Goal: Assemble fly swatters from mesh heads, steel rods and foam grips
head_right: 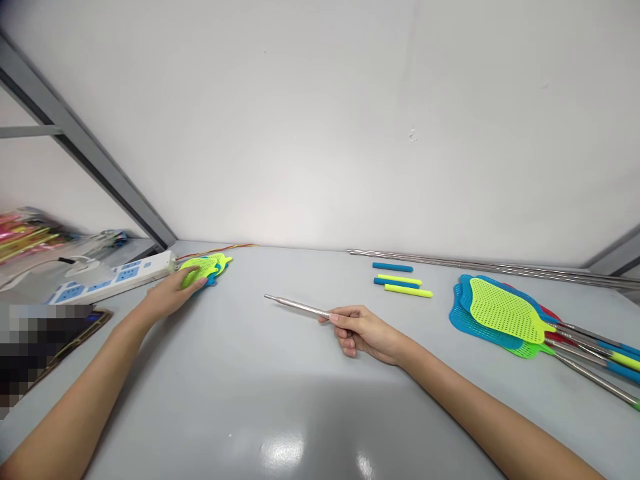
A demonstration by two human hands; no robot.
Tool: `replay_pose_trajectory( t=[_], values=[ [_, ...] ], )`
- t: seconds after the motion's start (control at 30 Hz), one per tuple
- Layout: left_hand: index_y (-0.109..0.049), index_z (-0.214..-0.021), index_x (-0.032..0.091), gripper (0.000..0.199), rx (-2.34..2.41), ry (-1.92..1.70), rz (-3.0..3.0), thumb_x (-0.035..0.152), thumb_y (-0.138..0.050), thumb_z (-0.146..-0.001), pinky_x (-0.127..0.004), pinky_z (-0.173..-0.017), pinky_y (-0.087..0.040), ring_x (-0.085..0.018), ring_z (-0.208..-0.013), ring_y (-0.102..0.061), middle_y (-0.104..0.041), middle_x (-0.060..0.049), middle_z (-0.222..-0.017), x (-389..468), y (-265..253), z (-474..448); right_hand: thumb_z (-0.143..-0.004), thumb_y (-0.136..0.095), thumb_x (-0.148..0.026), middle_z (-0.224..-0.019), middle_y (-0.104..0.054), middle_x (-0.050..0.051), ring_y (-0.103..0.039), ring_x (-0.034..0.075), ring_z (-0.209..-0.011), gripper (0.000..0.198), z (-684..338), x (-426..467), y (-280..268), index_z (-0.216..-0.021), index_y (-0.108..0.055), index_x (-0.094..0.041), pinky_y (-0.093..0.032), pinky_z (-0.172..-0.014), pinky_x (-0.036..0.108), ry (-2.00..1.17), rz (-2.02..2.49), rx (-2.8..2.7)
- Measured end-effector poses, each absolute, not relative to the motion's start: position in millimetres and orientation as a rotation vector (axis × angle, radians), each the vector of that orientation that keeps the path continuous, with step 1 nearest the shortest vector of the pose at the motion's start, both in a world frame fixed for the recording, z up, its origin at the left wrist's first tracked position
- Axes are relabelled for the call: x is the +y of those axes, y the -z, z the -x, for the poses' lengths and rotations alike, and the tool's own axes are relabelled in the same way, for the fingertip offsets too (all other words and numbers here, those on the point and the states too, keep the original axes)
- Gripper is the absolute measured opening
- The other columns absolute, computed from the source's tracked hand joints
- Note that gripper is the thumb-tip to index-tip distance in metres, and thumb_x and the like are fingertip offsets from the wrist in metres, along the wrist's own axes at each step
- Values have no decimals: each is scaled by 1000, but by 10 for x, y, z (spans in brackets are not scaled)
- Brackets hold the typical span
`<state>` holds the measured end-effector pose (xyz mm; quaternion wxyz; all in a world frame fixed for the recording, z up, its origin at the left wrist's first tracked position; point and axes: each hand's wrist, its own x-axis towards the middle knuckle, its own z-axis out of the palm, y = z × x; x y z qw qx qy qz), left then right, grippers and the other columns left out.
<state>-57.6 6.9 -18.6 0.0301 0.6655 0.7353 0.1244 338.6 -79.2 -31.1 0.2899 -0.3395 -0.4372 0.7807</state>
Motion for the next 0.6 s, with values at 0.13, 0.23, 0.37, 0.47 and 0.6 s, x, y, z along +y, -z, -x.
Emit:
replay_pose_trajectory(
  t=[0.13, 0.23, 0.37, 0.47, 0.6],
  values=[
    [-55, -102, 18, 47, 2318, -428, -2070, 54, -42, -75, -38, -68, -37, -33, -91, -52, -60, -13, -96, 75, 167, 576, -75, -57, -35, -56, -32, -5, -28, 5, -45, 29, -3382, -794, 308, -94, -58, -13, -25, -43, 21, -2080, 912, -1163],
    [-60, -97, 19, 44, 2314, -502, -2101, 53, -40, -76, -36, -66, -38, -30, -82, -55, -62, -11, -85, 47, 133, 558, -75, -56, -33, -57, -32, -5, -28, 5, -45, 27, -3380, -796, 308, -93, -59, -13, -25, -43, 21, -2083, 895, -1173],
    [-62, -93, 17, 43, 2288, -660, -2151, 51, -41, -77, -32, -69, -40, -25, -81, -56, -63, -7, -87, -16, 86, 515, -77, -54, -31, -57, -30, -5, -28, 5, -46, 24, -3385, -794, 309, -92, -59, -13, -25, -43, 22, -2080, 876, -1178],
    [-62, -92, 15, 42, 2279, -767, -2196, 48, -41, -78, -31, -75, -38, -24, -87, -55, -62, -4, -93, -49, 68, 490, -78, -53, -30, -57, -30, -5, -28, 5, -47, 23, -3386, -793, 309, -92, -59, -13, -25, -44, 22, -2081, 870, -1182],
    [-62, -90, 13, 41, 2339, -916, -2214, 46, -39, -81, -30, -82, -35, -23, -92, -53, -61, -2, -96, -70, 63, 475, -79, -53, -31, -57, -30, -4, -28, 5, -47, 23, -3383, -791, 315, -93, -59, -13, -25, -44, 22, -2081, 870, -1180]
  ],
)
